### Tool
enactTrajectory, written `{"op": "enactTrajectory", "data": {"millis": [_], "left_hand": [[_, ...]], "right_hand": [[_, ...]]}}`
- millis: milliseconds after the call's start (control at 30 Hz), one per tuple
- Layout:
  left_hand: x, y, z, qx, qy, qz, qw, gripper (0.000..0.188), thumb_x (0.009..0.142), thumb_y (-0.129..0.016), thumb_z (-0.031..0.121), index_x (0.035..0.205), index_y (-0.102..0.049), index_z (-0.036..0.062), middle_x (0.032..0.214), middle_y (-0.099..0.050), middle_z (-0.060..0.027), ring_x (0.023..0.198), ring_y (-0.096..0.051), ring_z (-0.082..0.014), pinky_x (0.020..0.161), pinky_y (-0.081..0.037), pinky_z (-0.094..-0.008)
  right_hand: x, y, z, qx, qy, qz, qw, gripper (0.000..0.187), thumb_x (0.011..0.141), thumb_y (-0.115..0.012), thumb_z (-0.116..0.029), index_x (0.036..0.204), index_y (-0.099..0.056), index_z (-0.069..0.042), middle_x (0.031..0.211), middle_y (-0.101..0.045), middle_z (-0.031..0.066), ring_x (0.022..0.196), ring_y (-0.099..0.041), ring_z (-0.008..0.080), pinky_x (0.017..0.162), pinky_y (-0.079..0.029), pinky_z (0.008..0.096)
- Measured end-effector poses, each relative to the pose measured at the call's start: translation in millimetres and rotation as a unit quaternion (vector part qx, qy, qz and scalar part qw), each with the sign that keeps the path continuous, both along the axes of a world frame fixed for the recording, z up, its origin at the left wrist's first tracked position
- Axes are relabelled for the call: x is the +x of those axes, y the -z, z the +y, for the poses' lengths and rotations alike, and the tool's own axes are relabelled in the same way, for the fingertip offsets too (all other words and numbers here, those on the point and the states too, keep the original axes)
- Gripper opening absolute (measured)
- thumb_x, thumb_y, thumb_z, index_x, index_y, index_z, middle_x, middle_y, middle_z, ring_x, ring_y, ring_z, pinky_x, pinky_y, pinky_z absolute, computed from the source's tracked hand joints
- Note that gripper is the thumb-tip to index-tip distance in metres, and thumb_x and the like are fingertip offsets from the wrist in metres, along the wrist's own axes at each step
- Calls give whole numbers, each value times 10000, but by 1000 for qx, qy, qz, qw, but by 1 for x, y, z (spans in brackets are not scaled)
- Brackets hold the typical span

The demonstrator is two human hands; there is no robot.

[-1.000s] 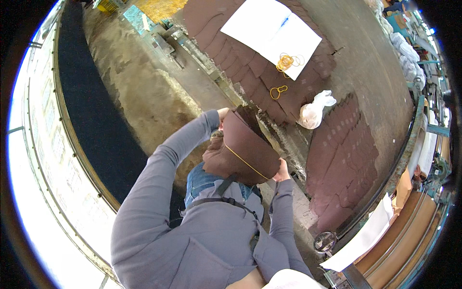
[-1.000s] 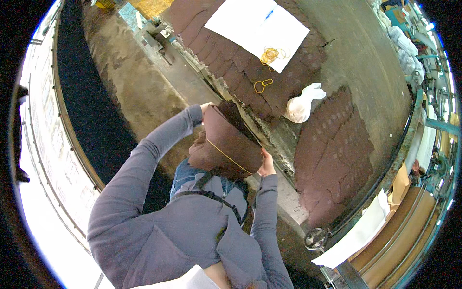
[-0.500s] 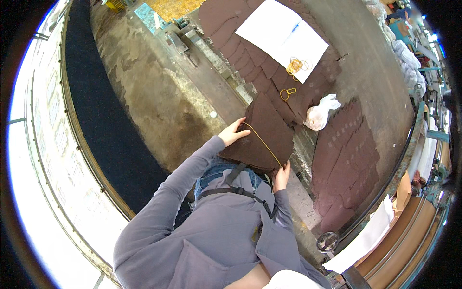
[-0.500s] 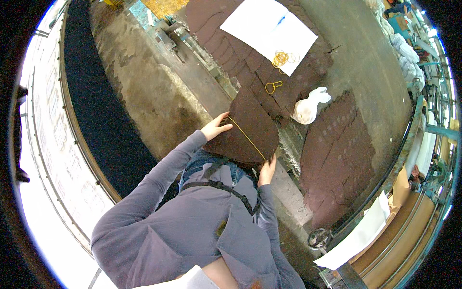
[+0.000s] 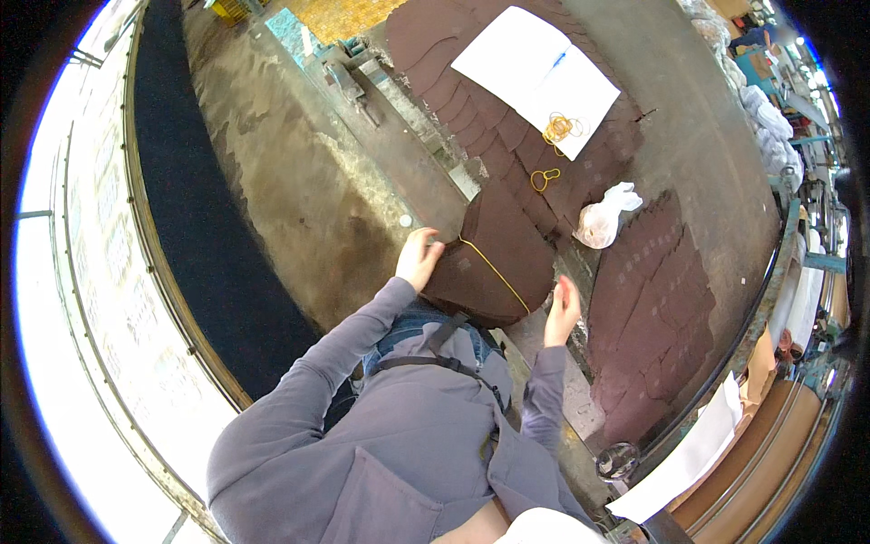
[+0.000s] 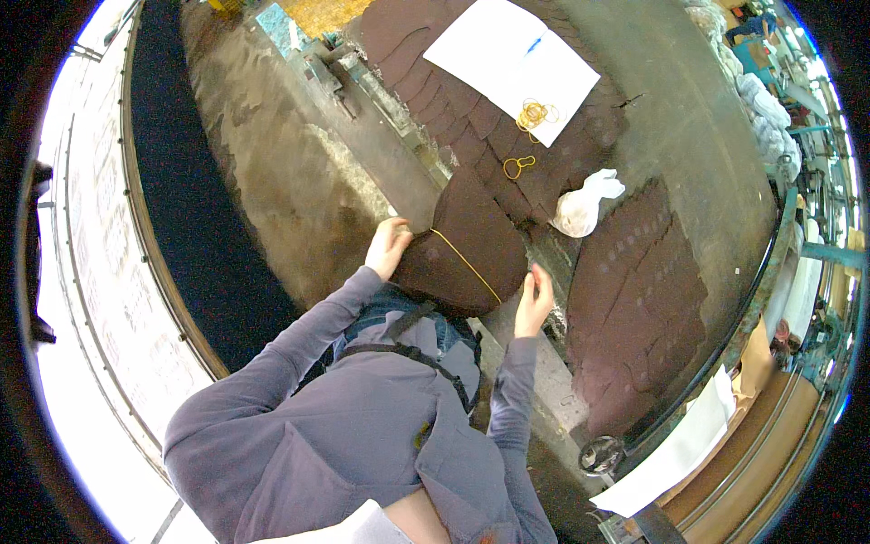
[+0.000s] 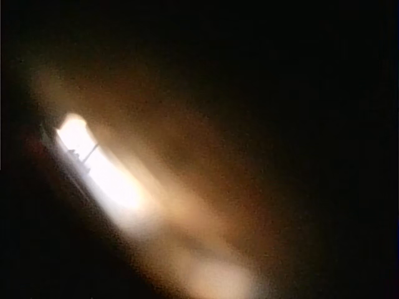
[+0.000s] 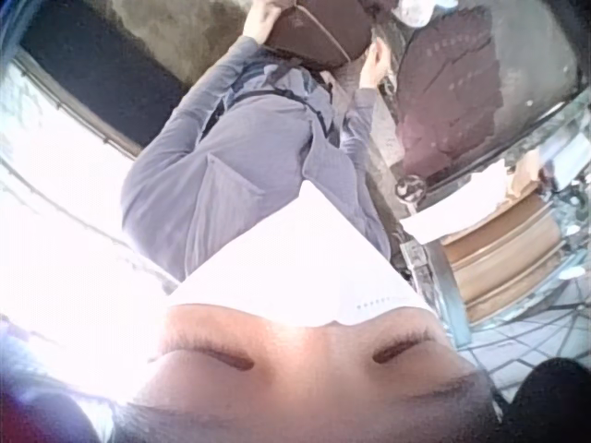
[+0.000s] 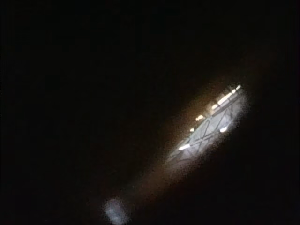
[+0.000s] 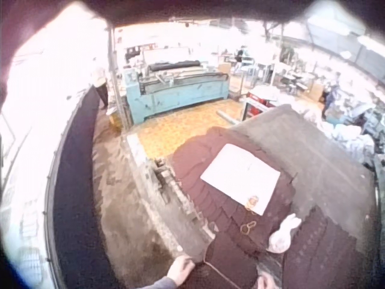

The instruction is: The person repeatedly picks up brown leather pieces from a workbench, aligns them, and stacks them into a neat pile. They occasionally use a rubber band to secure a stack before continuing to add more pieces.

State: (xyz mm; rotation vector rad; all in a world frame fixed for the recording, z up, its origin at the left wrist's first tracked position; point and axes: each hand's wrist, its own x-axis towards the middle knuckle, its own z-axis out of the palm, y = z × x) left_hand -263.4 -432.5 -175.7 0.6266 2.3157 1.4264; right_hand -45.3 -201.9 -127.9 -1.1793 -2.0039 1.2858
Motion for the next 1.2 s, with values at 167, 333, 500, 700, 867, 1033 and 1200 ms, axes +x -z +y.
{"op": "enactTrajectory", "data": {"millis": [167,333,500,700,867,1033,1200], "left_hand": [[38,75,-44,64,-408,-616,671,501,940,-359,448,1247,-506,80,1261,-514,-138,1153,-486,-261,1013,-345,-344],[77,75,-25,277,-306,-657,630,565,950,-236,498,1322,-454,132,1369,-460,-98,1260,-412,-311,1071,-293,-427],[93,99,7,486,-246,-515,662,584,948,-218,504,1360,-410,138,1388,-440,-104,1274,-392,-340,1066,-297,-495],[90,44,11,588,-401,-536,454,478,963,-304,389,1259,-505,72,1257,-549,-144,1120,-538,-343,977,-420,-490],[102,65,2,484,-421,-589,492,534,937,-312,468,1276,-507,104,1286,-539,-121,1133,-532,-350,982,-408,-499],[95,49,4,483,-423,-591,487,551,935,-306,479,1280,-503,98,1295,-531,-127,1156,-512,-351,995,-388,-507],[88,38,-2,455,-370,-620,521,552,934,-309,482,1275,-505,95,1287,-536,-129,1152,-513,-349,994,-389,-504]], "right_hand": [[-80,-5,60,-123,-155,-53,979,402,931,-543,-309,1179,-587,3,1140,-634,82,1081,-567,165,919,-420,282],[-136,-2,81,-97,-292,-241,920,446,867,-623,-370,1059,-641,33,1021,-677,127,971,-611,157,854,-439,275],[-123,7,44,-328,-285,-79,897,626,893,-593,-279,1392,-340,3,1400,-416,107,1283,-377,194,1075,-246,309],[-111,-1,8,-275,-286,-115,911,712,900,-569,-270,1450,-197,-14,1499,-246,101,1374,-223,214,1121,-149,329],[-92,-5,34,-314,-236,0,920,485,936,-525,-286,1317,-462,6,1344,-480,129,1233,-446,227,1061,-292,335],[31,-3,-20,-219,-9,-11,976,161,832,-493,-115,708,-576,-52,572,-442,-33,479,-363,59,452,-245,231],[69,22,-54,-347,-172,-37,921,162,810,-603,-33,910,-668,76,719,-629,67,658,-567,118,613,-433,237]]}}
